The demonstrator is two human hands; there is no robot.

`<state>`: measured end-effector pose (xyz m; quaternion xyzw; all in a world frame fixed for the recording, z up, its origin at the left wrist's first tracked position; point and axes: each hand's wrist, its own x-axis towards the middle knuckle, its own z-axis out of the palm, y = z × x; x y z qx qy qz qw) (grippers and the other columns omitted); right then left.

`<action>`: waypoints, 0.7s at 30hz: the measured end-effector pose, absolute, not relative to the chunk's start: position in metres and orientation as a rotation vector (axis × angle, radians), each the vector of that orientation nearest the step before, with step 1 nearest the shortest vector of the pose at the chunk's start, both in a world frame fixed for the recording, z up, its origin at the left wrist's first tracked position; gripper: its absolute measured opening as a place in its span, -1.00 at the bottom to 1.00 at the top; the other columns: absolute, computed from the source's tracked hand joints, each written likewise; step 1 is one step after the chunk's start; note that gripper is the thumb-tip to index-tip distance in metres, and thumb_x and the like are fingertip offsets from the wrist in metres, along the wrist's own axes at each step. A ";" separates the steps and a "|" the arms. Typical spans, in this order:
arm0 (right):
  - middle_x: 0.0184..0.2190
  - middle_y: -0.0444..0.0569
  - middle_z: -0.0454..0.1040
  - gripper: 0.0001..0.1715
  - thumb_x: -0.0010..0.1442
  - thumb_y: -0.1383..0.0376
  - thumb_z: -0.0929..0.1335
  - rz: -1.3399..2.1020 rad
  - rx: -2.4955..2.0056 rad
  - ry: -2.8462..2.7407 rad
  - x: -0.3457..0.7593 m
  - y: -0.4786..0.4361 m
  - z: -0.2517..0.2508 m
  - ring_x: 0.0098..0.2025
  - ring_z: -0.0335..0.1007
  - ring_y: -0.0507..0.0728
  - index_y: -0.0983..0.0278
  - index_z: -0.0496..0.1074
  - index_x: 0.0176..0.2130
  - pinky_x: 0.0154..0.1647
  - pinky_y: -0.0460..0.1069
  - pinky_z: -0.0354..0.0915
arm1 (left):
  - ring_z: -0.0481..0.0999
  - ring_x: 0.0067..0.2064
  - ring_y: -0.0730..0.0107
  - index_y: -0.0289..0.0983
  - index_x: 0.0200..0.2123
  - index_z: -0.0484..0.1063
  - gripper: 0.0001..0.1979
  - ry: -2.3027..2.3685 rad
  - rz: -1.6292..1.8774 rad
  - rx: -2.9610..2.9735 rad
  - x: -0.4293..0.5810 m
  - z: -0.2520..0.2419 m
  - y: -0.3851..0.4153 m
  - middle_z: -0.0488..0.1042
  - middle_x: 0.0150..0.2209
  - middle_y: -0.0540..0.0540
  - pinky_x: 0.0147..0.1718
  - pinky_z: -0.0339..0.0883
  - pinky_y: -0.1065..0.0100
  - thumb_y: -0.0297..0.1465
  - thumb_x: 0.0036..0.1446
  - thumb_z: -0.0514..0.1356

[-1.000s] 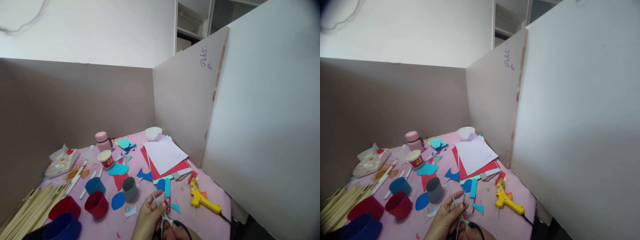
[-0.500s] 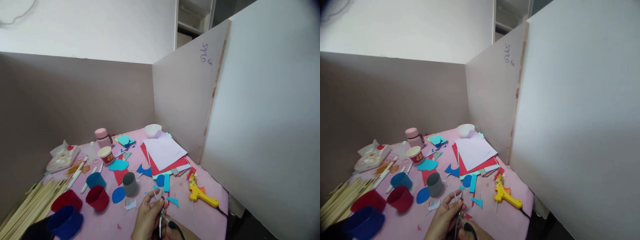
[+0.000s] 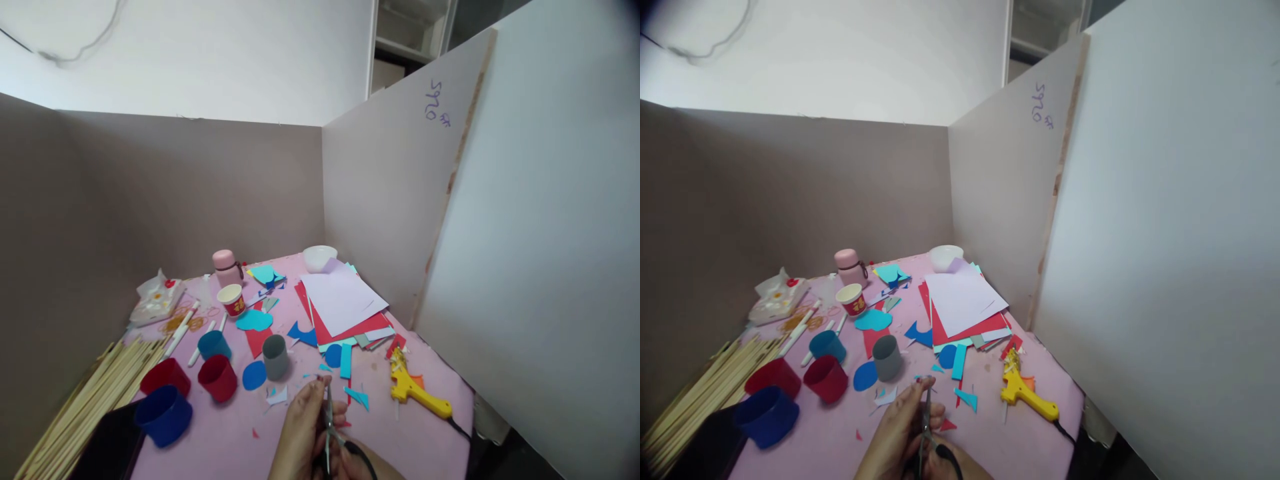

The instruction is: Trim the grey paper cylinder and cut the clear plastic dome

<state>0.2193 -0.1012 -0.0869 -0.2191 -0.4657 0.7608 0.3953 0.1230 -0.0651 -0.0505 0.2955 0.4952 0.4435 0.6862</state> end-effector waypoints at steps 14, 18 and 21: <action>-0.36 -0.01 0.46 -0.19 -0.18 -0.29 0.40 1.823 -0.542 -1.153 0.205 -0.099 -0.105 -0.27 0.45 0.21 0.27 0.47 -0.18 -0.31 0.05 0.33 | 0.45 -0.58 0.47 -0.37 0.12 0.10 -0.11 1.032 1.018 0.650 0.114 -0.049 -0.075 0.51 -0.60 0.00 -0.66 0.16 0.55 -0.24 -0.26 0.41; -0.44 -0.06 0.42 -0.22 -0.14 -0.27 0.41 1.812 -0.534 -1.120 0.204 -0.106 -0.112 -0.39 0.41 0.09 0.31 0.45 -0.21 -0.35 -0.05 0.27 | 0.40 -0.64 0.48 -0.41 0.08 0.14 -0.10 1.072 1.014 0.645 0.113 -0.051 -0.075 0.48 -0.67 0.01 -0.70 0.05 0.57 -0.19 -0.31 0.41; -0.49 -0.11 0.40 -0.28 -0.07 -0.21 0.42 1.834 -0.539 -1.117 0.203 -0.109 -0.117 -0.49 0.35 0.00 0.34 0.45 -0.21 -0.45 -0.12 0.19 | 0.35 -0.69 0.50 -0.42 0.04 0.19 -0.12 1.113 1.013 0.633 0.114 -0.053 -0.074 0.44 -0.72 0.03 -0.73 -0.04 0.57 -0.15 -0.34 0.41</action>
